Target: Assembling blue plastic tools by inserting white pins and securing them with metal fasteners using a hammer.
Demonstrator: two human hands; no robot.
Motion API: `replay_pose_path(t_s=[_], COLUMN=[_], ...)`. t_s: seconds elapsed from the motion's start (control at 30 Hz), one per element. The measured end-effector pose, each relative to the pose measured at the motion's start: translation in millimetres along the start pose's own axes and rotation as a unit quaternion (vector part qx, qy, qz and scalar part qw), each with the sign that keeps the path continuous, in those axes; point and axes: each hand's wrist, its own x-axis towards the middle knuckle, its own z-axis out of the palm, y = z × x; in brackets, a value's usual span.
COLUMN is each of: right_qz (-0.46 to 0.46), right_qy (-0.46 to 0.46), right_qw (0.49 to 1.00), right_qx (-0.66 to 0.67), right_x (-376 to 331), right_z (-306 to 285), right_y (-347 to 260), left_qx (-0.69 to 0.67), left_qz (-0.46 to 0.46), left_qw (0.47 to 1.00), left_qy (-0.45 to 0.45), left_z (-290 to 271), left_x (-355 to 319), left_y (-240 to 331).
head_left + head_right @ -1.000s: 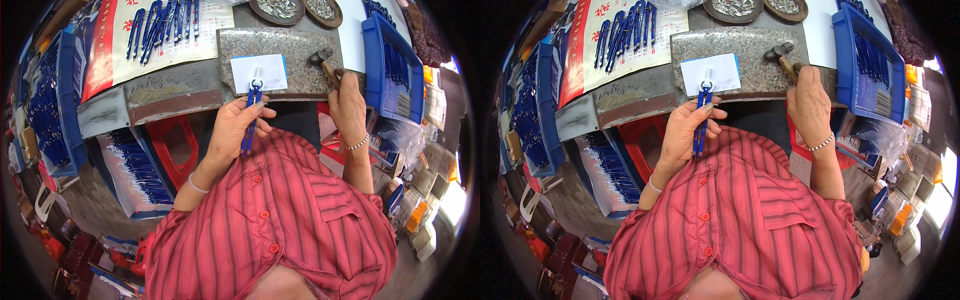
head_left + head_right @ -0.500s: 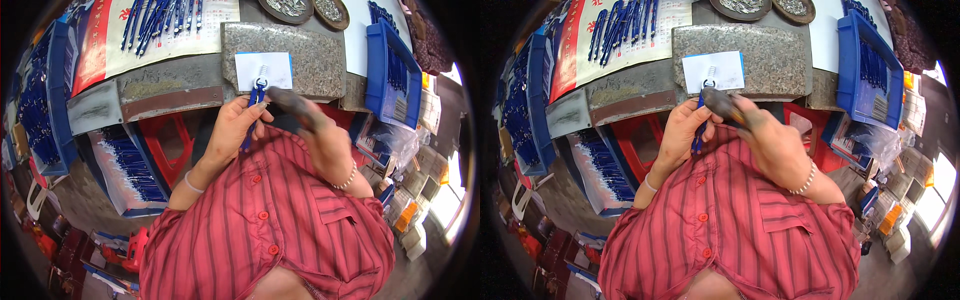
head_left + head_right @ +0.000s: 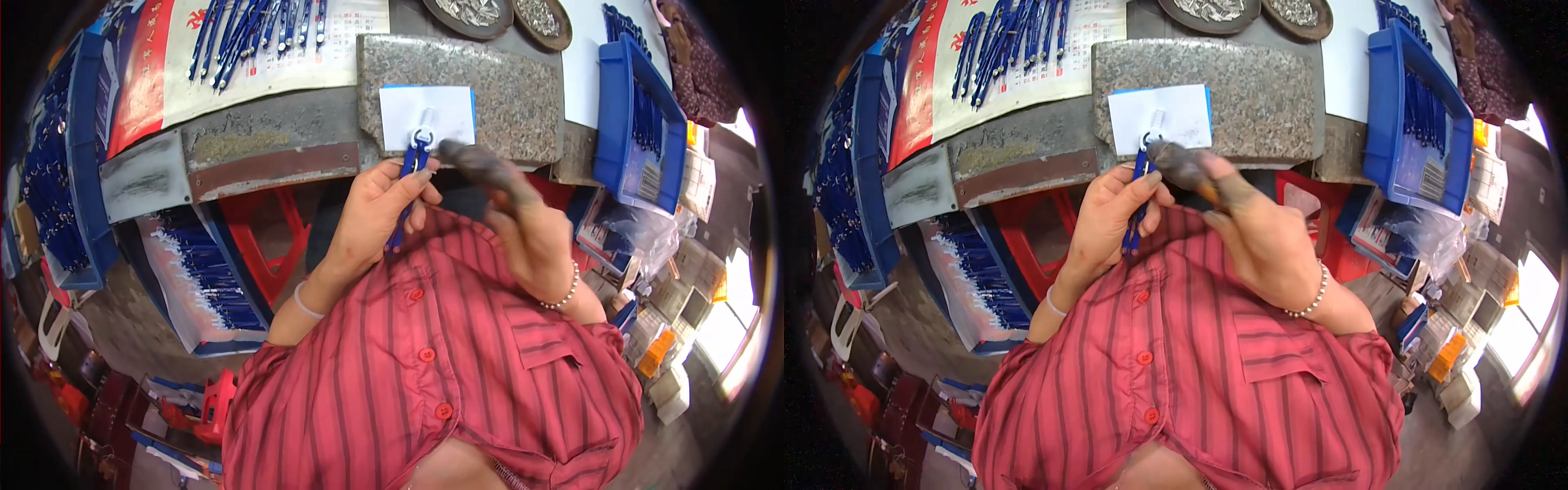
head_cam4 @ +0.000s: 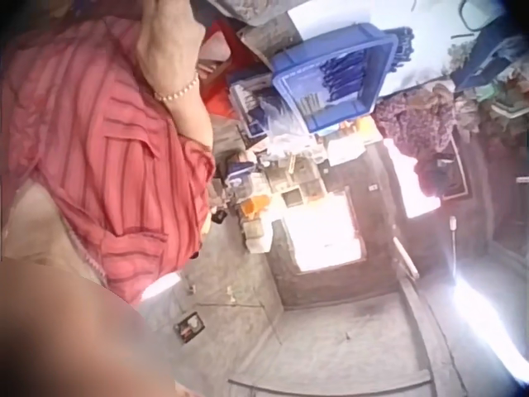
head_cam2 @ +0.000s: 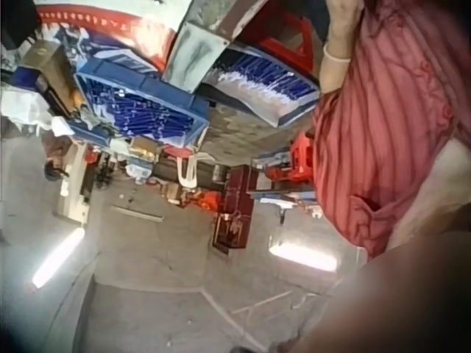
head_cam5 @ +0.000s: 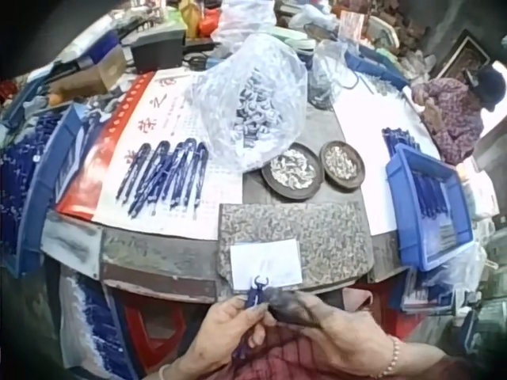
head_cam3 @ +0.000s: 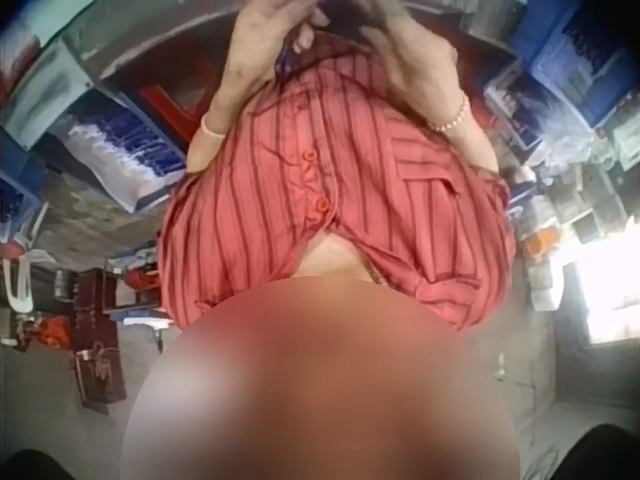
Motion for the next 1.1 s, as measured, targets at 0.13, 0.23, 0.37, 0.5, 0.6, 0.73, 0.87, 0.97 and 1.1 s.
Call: replay_pose_path(t_s=[0.13,0.23,0.37,0.5,0.6,0.73,0.87,0.97,1.1], right_qz=[-0.037,-0.059,-0.048,0.032,-0.031,-0.009,0.070,0.023,0.002], right_qy=[0.010,-0.026,0.021,-0.050,-0.046,-0.008,-0.002,-0.082,-0.038], right_qw=[0.997,0.996,0.997,0.998,0.996,0.999,0.996,0.995,0.999], right_qx=[0.069,-0.069,-0.047,-0.030,-0.073,-0.031,0.047,-0.062,0.006], right_x=[-7,12,11,6,16,9,-2,20,25], right_z=[7,8,-4,5,7,1,-4,11,6], right_y=[11,22,-2,7,10,4,-7,10,8], left_qx=[0.001,-0.001,-0.006,-0.002,0.001,-0.007,0.007,-0.001,-0.015], left_qz=[0.000,-0.017,-0.001,0.009,-0.028,-0.008,-0.006,-0.016,-0.005], left_qw=[1.000,1.000,1.000,1.000,1.000,1.000,1.000,1.000,1.000], left_qy=[-0.010,0.003,0.003,-0.013,0.008,0.002,-0.015,0.012,-0.006], left_z=[0,3,1,0,-4,0,-1,-4,1], left_x=[-1,-4,0,-2,-1,-4,-3,-2,3], left_y=[0,1,1,-1,-2,-1,1,-3,2])
